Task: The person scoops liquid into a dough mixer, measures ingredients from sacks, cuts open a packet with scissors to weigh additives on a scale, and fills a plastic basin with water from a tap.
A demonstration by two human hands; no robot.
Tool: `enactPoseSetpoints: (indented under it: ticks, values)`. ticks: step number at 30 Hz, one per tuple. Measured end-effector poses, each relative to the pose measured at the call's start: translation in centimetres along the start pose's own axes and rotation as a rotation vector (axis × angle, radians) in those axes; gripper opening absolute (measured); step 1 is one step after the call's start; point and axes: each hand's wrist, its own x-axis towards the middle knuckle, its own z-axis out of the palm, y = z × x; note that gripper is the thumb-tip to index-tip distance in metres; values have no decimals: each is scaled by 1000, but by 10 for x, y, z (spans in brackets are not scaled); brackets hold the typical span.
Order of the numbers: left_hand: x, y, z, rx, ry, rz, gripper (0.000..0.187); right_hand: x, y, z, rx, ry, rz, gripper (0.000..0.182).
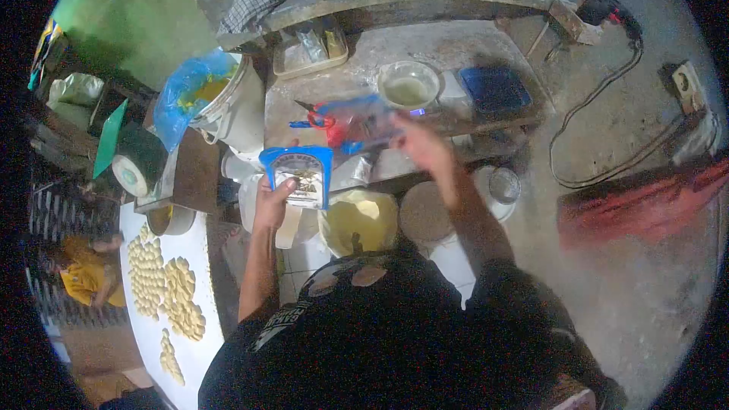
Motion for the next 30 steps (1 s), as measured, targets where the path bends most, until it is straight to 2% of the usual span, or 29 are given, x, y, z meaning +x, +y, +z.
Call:
enactPoseSetpoints:
  ticks: [1,2,3,4,5,7,8,10,13,16,22,25,28,30]
  values:
    - [-3,-6,-7,-3,6,3,54,0,-33,-1,-191,146,-63,34]
    - [-8,-18,-21,12,33,11,57,6,-49,-9,-356,282,-301,36]
    - [-15,-26,-28,26,61,18,60,20,-68,-23,-465,335,-366,36]
    - [-25,-18,-22,50,119,18,47,38,-88,-39,-575,386,-431,36]
    - [-33,-23,-26,46,127,18,47,57,-104,-57,-580,380,-426,36]
    - [-49,-38,-45,59,205,-81,40,85,-124,-85,-1359,590,-637,40]
    - [-55,-42,-50,63,236,-86,33,87,-125,-79,-1361,581,-637,40]
    - [-69,-46,-56,38,290,-76,32,92,-128,-73,-1580,440,-612,41]
    - [-83,-47,-63,-18,348,-82,30,116,-119,-82,-1655,306,-673,41]
    - [-91,-47,-71,1,377,-90,31,117,-118,-72,-1703,299,-587,40]
    - [-93,-33,-66,38,442,-87,32,105,-136,-32,-1779,223,-583,39]
    - [-87,-36,-72,-12,436,-79,32,103,-140,-19,-1767,338,-673,37]
    - [-87,-40,-75,-2,400,-79,31,109,-132,-25,-1864,237,-577,37]
    - [-83,-41,-77,-15,408,-68,31,104,-137,-15,-1802,288,-615,37]
